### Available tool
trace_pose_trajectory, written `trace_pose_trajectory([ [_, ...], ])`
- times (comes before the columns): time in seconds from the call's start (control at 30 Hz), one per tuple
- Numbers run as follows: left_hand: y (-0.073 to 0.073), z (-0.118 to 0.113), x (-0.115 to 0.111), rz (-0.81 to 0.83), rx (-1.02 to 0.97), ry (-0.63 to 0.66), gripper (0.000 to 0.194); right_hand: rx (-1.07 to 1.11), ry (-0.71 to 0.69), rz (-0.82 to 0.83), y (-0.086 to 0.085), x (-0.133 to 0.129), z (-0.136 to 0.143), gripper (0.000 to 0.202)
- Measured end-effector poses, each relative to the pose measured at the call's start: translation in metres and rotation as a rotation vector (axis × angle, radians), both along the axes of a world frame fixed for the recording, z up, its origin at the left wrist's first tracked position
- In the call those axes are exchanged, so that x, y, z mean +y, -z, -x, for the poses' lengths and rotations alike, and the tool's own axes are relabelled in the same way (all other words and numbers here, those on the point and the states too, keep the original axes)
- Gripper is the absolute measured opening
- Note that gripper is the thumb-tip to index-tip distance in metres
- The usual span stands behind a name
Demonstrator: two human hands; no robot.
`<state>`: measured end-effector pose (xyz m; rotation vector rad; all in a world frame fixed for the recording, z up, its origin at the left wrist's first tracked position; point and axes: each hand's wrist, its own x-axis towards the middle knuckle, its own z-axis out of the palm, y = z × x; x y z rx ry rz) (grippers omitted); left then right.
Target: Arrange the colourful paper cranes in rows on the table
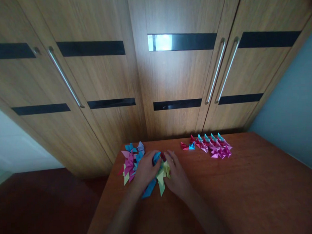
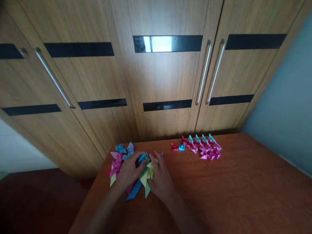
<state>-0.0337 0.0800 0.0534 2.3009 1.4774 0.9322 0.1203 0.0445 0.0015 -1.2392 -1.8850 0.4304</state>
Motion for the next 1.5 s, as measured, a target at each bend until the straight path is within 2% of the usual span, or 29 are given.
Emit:
trace_pose_trajectory([
  [0.1,0.016,0.036,-0.019,-0.019,-0.061,-0.14,0.032,-0.004,-0.09,0.012,-0.007,0.0,0.02,0.093],
  [0.2,0.036,0.066,-0.035,0.014,-0.111,-0.233,0.033,-0.024,-0.139,0.043,-0.007,0.002,0.037,0.09],
  [0.33,0.052,0.089,-0.049,-0.001,-0.151,-0.294,0.034,-0.099,-0.238,0.066,-0.005,0.004,0.051,0.093],
  [0.5,0.052,0.091,-0.056,-0.108,-0.075,-0.298,0.032,-0.187,-0.309,0.031,-0.011,-0.003,0.041,0.1],
  [0.63,0.042,0.081,-0.05,-0.209,0.014,-0.269,0.029,-0.167,-0.217,0.008,-0.01,-0.006,-0.004,0.083],
  [0.7,0.034,0.068,-0.044,-0.238,0.049,-0.239,0.029,-0.154,-0.102,0.0,-0.003,-0.001,-0.041,0.072],
  [0.77,0.024,0.047,-0.035,-0.248,0.058,-0.194,0.03,-0.143,0.087,-0.019,0.008,0.008,-0.086,0.069],
  [0.9,0.009,-0.023,-0.002,-0.195,0.059,-0.019,0.037,-0.19,0.411,-0.129,0.035,0.028,-0.182,0.069],
  [0.97,0.01,-0.064,0.024,-0.153,0.095,0.062,0.049,-0.261,0.516,-0.139,0.047,0.035,-0.222,0.072],
  [1.07,0.022,-0.118,0.07,-0.057,0.194,0.186,0.067,-0.353,0.628,-0.112,0.061,0.043,-0.262,0.075],
  [1.13,0.034,-0.146,0.099,0.076,0.265,0.227,0.077,-0.395,0.65,-0.094,0.067,0.049,-0.275,0.076],
  [1.27,0.058,-0.183,0.138,0.155,0.277,0.215,0.091,-0.445,0.624,-0.054,0.072,0.06,-0.279,0.074],
  [1.37,0.07,-0.199,0.149,0.171,0.274,0.223,0.091,-0.469,0.612,-0.031,0.074,0.065,-0.271,0.068],
  [1.5,0.076,-0.209,0.146,0.151,0.274,0.279,0.075,-0.494,0.595,-0.014,0.075,0.065,-0.255,0.058],
])
